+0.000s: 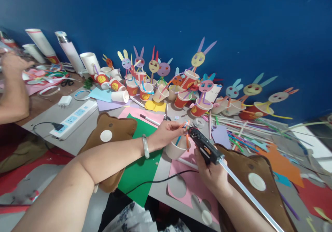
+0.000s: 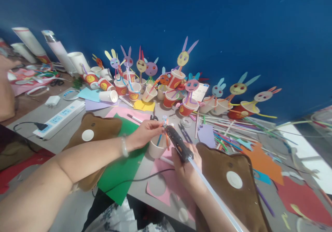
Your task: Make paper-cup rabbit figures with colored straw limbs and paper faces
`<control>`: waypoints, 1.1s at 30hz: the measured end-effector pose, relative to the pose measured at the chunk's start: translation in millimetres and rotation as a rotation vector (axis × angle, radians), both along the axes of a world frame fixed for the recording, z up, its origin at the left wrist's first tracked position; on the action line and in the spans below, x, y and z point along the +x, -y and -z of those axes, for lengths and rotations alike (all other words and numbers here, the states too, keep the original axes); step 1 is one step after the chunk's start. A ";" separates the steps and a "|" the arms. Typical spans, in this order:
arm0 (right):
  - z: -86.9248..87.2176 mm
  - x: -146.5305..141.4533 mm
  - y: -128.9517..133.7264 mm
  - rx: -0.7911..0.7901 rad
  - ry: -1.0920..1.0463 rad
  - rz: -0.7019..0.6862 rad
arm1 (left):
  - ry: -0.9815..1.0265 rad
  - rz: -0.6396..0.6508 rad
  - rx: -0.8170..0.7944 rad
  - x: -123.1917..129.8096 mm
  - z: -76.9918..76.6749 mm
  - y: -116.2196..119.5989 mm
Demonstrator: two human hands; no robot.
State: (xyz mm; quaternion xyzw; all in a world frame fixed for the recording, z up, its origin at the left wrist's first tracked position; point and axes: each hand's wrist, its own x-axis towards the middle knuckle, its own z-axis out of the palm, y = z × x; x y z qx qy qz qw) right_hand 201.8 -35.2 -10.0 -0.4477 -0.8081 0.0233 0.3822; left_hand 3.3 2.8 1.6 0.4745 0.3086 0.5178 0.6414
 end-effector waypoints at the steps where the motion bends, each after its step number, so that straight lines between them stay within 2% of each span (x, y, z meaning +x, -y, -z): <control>1: -0.5 -0.4 0.1 0.005 0.001 -0.013 | 0.006 -0.013 -0.001 0.1 0.0 -0.5; 11: -3.5 -2.6 1.6 0.004 -0.020 0.002 | -0.023 -0.013 0.014 1.2 5.0 -1.1; 17: -3.8 -0.9 1.5 0.016 -0.002 0.055 | -0.053 0.009 0.003 -0.1 1.0 1.2; 26: -0.6 2.5 1.4 -0.010 0.042 0.085 | -0.032 -0.025 -0.004 0.2 0.1 -0.2; 33: -3.3 -0.7 0.4 0.051 0.014 0.024 | -0.011 -0.034 -0.003 -0.5 -1.4 0.5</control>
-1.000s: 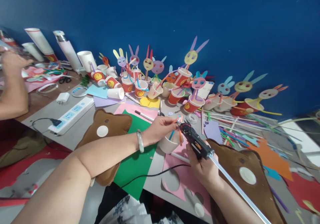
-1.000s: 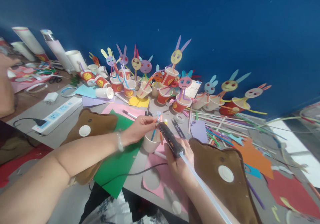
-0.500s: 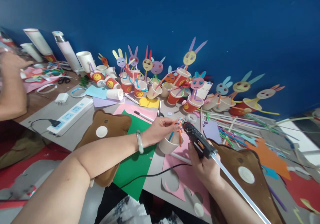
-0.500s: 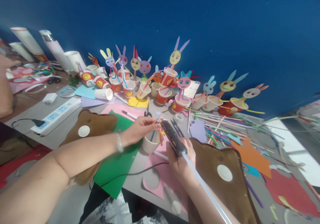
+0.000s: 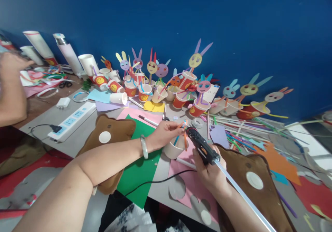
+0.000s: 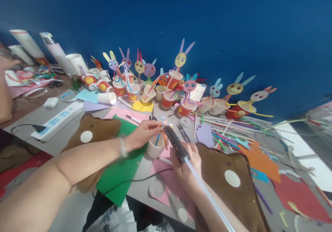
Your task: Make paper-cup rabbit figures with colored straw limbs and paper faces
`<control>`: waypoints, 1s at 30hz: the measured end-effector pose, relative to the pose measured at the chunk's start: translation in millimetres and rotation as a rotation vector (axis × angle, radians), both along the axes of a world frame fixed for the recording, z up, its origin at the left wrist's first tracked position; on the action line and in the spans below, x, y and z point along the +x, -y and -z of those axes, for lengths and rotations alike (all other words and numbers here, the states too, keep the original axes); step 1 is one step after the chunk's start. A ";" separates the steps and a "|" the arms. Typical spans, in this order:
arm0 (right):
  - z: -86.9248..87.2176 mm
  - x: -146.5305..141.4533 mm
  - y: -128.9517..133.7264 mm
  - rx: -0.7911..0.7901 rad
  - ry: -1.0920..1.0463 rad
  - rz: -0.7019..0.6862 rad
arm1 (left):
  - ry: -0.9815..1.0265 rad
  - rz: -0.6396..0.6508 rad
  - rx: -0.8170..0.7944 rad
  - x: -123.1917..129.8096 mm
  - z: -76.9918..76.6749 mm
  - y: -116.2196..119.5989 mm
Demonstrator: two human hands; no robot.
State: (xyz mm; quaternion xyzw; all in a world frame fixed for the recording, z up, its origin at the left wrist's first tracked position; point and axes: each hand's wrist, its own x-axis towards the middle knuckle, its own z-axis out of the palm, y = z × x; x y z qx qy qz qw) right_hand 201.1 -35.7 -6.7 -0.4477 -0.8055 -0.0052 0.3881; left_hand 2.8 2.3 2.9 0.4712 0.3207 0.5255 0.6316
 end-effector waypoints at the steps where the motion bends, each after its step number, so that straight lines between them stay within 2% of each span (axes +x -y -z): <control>1: 0.1 -0.3 0.1 0.003 -0.006 -0.005 | -0.002 0.007 -0.003 0.2 -0.3 0.6; 6: 5.1 5.0 -1.6 -0.033 -0.032 0.085 | -0.002 -0.007 -0.022 -3.2 -8.5 0.5; 10: 7.1 10.4 -7.0 -0.041 -0.046 0.210 | 0.052 -0.175 -0.006 -17.1 -18.6 -13.4; 12: 4.3 10.9 -11.1 -0.074 0.050 0.231 | 0.102 -0.288 -0.012 -26.1 -23.2 -22.8; 14: 0.2 10.2 -15.9 -0.122 0.210 0.220 | 0.140 -0.344 -0.048 -34.4 -27.2 -30.8; 17: -4.4 8.2 -23.0 -0.171 0.464 0.248 | 0.197 -0.403 -0.076 -42.4 -31.1 -38.3; 22: -3.3 6.2 -28.5 -0.212 0.763 0.413 | 0.244 -0.427 -0.067 -44.1 -30.3 -40.7; 26: -1.4 2.6 -28.2 -0.252 0.844 0.404 | 0.245 -0.379 -0.083 -43.6 -29.6 -38.8; 30: -5.4 -1.8 -24.7 -0.313 0.841 0.391 | 0.245 -0.422 -0.070 -47.2 -32.6 -39.3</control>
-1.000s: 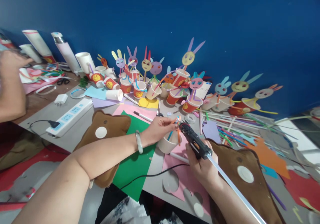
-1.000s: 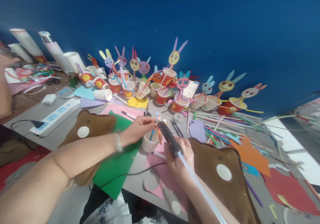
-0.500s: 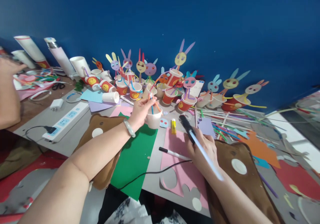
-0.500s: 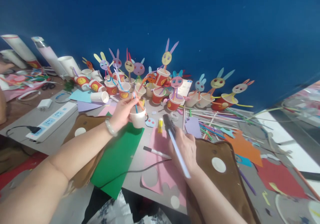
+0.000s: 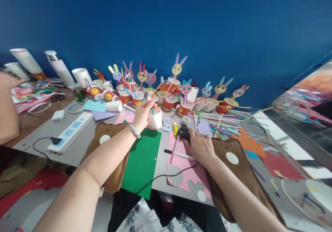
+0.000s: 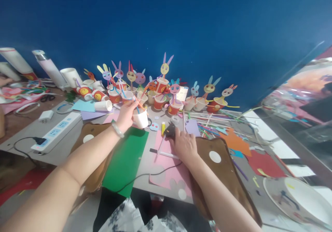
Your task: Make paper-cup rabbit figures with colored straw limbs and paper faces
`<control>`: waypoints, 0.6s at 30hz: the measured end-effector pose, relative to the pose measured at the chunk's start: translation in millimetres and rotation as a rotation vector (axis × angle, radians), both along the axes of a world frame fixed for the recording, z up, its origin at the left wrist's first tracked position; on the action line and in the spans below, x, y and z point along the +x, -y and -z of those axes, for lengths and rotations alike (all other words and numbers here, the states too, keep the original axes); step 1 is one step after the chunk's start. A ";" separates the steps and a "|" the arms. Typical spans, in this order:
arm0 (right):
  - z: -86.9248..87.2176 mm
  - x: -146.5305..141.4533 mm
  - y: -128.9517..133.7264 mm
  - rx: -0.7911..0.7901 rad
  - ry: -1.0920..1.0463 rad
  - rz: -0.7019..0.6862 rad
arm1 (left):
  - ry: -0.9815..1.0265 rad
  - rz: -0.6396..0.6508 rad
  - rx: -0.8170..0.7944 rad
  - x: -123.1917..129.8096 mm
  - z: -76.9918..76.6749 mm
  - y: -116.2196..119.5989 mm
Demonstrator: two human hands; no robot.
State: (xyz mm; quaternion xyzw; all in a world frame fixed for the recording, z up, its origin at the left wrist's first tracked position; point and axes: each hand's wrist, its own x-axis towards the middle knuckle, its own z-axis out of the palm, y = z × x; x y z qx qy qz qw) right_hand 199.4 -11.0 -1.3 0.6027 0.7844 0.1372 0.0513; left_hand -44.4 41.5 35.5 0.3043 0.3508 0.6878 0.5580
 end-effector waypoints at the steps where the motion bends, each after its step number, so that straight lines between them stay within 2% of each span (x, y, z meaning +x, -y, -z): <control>1: -2.7 -0.1 2.1 -0.013 -0.007 0.005 | -0.001 -0.010 0.001 -1.0 -0.7 -0.6; 4: -16.7 1.8 10.5 -0.040 -0.011 -0.015 | 0.005 -0.013 0.000 -2.9 -1.6 -2.8; 7: -37.0 1.4 13.1 -0.014 -0.068 -0.114 | 0.020 -0.003 0.005 -2.0 0.1 -3.9; 11: -55.4 -15.8 -12.4 -0.044 -0.174 -0.163 | 0.015 0.080 0.027 2.0 6.6 -2.5; 15: -51.1 -44.6 -57.2 -0.230 -0.101 -0.135 | -0.041 0.142 0.031 3.8 12.3 -1.8; 18: -42.8 -62.4 -80.3 -0.274 -0.072 -0.125 | -0.056 0.128 0.031 3.2 13.4 -3.6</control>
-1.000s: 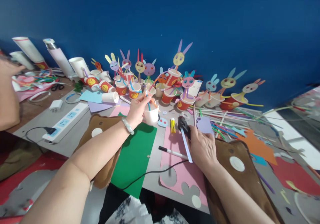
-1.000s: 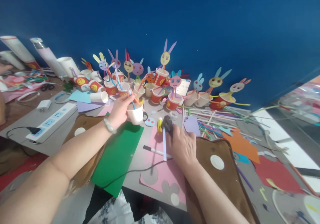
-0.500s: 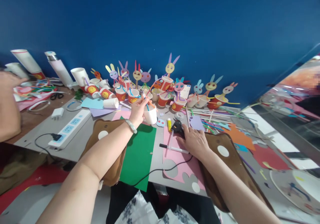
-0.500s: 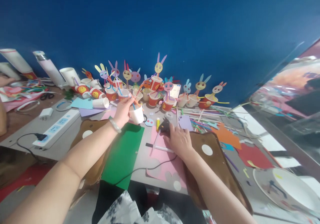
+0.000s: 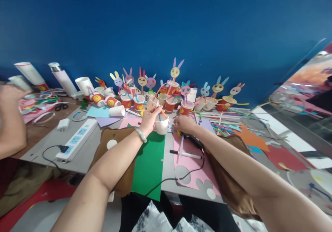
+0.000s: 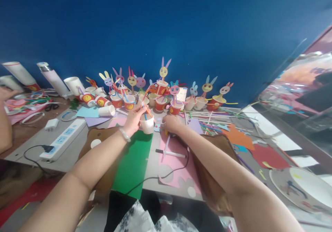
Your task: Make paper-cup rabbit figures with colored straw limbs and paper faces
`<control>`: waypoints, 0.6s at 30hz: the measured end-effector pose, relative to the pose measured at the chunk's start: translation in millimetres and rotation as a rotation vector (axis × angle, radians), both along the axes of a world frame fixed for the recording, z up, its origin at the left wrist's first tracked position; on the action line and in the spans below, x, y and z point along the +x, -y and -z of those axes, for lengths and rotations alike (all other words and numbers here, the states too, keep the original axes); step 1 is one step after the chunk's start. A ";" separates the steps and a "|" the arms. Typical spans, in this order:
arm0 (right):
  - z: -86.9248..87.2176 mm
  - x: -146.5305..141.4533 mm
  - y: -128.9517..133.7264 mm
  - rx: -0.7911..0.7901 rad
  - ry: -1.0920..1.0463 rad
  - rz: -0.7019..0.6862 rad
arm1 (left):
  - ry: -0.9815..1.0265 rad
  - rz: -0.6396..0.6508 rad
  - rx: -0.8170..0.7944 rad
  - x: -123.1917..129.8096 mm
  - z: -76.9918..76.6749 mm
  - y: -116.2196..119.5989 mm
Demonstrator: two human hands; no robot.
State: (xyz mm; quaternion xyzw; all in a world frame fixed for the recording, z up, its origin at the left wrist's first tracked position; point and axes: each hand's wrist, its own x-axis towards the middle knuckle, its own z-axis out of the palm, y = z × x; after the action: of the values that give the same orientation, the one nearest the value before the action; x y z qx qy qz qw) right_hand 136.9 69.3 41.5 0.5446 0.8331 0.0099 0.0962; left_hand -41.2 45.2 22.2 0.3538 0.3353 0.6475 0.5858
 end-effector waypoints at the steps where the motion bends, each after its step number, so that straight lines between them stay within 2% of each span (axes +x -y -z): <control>1: 2.2 -4.5 -4.5 -0.007 0.010 -0.001 | 0.006 -0.011 0.002 -0.3 0.0 -0.9; 9: 14.0 -24.6 -20.3 -0.024 0.092 -0.038 | -0.010 -0.064 0.058 -0.5 0.8 -3.6; 18: 16.4 -28.4 -16.4 0.004 0.025 -0.041 | -0.061 0.065 0.086 3.0 4.5 1.4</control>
State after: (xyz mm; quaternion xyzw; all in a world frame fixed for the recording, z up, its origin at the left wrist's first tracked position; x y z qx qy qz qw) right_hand 108.6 85.7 25.2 0.5273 0.8429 0.0204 0.1052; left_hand -38.1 43.8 17.7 0.4090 0.3132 0.6308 0.5802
